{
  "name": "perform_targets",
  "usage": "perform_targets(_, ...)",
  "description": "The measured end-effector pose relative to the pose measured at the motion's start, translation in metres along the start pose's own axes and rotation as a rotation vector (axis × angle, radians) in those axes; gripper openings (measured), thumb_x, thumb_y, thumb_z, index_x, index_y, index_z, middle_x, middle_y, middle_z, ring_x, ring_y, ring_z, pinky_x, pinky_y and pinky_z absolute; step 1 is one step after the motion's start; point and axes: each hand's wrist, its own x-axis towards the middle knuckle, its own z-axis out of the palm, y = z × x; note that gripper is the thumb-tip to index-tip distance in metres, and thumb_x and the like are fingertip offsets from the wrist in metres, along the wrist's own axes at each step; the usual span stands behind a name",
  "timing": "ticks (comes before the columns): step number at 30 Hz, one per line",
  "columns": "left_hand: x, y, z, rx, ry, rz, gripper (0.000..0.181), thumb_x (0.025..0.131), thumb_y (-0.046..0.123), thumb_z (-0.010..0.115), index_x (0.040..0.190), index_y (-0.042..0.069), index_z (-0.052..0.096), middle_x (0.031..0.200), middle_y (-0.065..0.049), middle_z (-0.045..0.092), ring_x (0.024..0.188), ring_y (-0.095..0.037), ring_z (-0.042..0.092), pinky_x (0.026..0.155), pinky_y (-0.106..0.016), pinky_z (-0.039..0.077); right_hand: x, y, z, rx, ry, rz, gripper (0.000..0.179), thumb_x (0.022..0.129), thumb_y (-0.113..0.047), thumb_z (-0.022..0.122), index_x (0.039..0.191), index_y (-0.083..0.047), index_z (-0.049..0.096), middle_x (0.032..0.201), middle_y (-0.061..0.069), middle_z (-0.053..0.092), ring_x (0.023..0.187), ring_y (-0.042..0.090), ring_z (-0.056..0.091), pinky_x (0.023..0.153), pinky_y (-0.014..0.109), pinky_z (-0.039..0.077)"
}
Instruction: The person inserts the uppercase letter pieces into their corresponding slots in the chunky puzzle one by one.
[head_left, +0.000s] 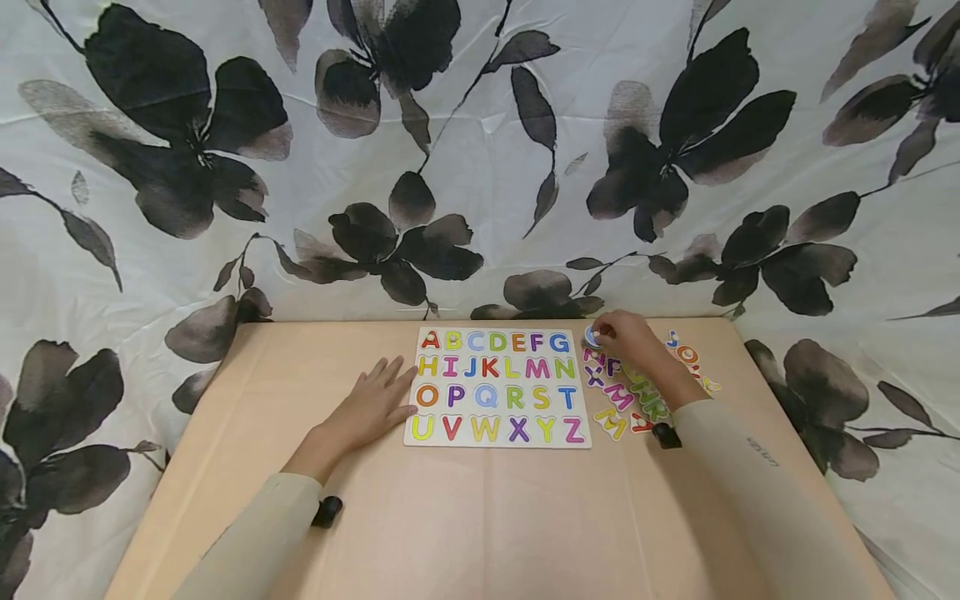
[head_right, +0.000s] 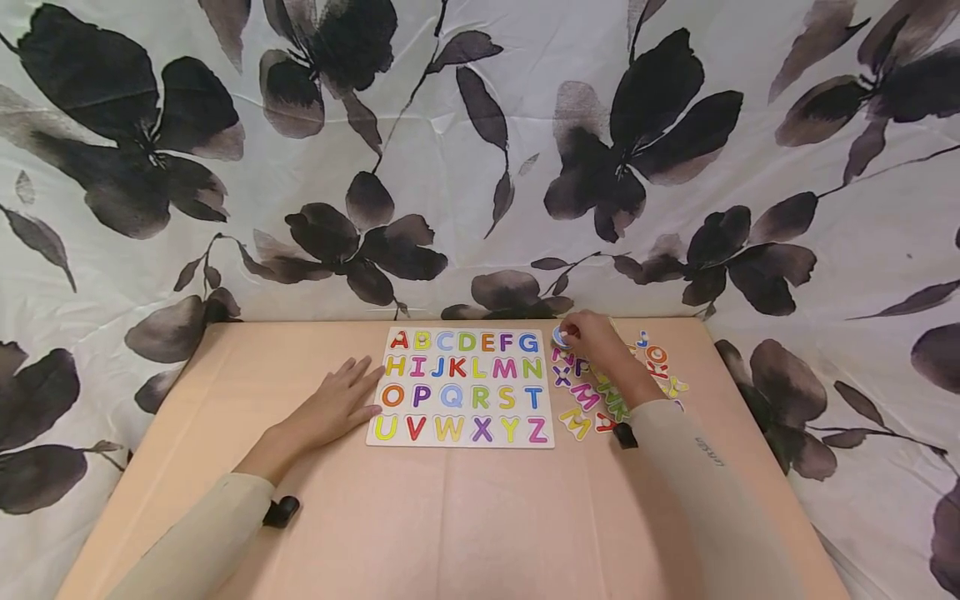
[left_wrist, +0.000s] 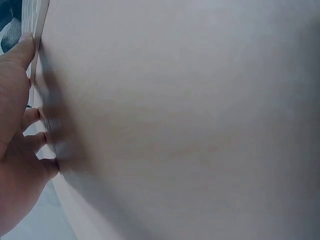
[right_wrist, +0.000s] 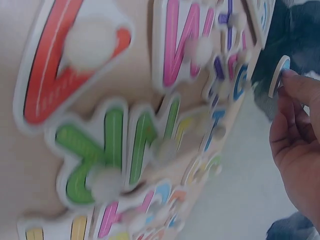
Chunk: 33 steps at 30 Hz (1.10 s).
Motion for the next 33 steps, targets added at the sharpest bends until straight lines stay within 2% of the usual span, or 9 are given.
perform_targets(8,-0.005,-0.004,0.001,0.006,-0.019,0.002,0.073,0.103,0.048,0.059,0.163,0.015,0.034,0.17,-0.02,0.023,0.157,-0.048,0.017,0.121,-0.073,0.019,-0.004,-0.03,0.022,0.028,0.018,-0.068,0.017,0.099,-0.013,0.071,0.113,-0.005,0.072,0.101,0.01,0.066,0.089,0.023,0.059,0.079,0.035,0.056)
perform_targets(15,-0.01,-0.004,-0.001,0.0,-0.02,0.019,0.073,0.102,0.049,0.059,0.162,0.013,0.035,0.17,-0.021,0.024,0.156,-0.049,0.018,0.12,-0.074,0.02,-0.005,-0.059,0.041,0.022,0.026,-0.126,0.013,0.097,-0.016,0.073,0.107,-0.007,0.073,0.096,0.006,0.065,0.088,0.02,0.058,0.078,0.033,0.052)
perform_targets(21,-0.012,-0.004,-0.002,0.003,-0.021,0.038,0.073,0.103,0.049,0.059,0.162,0.014,0.035,0.17,-0.021,0.025,0.156,-0.049,0.018,0.12,-0.074,0.021,-0.003,-0.083,0.051,0.046,0.006,-0.1,0.015,0.097,-0.021,0.075,0.106,-0.009,0.074,0.095,0.004,0.064,0.088,0.02,0.058,0.078,0.031,0.052)
perform_targets(27,-0.011,-0.004,-0.001,0.002,-0.016,0.034,0.073,0.103,0.049,0.059,0.162,0.014,0.035,0.17,-0.021,0.025,0.156,-0.049,0.018,0.12,-0.074,0.02,0.011,-0.106,0.062,0.025,-0.033,-0.102,0.016,0.096,-0.025,0.075,0.106,-0.012,0.073,0.097,0.003,0.063,0.091,0.019,0.057,0.08,0.029,0.051)
perform_targets(33,-0.01,-0.003,-0.001,-0.001,-0.011,0.034,0.073,0.102,0.049,0.059,0.162,0.014,0.035,0.17,-0.021,0.025,0.156,-0.049,0.018,0.12,-0.074,0.02,0.024,-0.126,0.071,0.001,-0.023,-0.147,0.014,0.096,-0.024,0.076,0.101,-0.012,0.073,0.093,0.002,0.064,0.087,0.017,0.058,0.078,0.028,0.052)
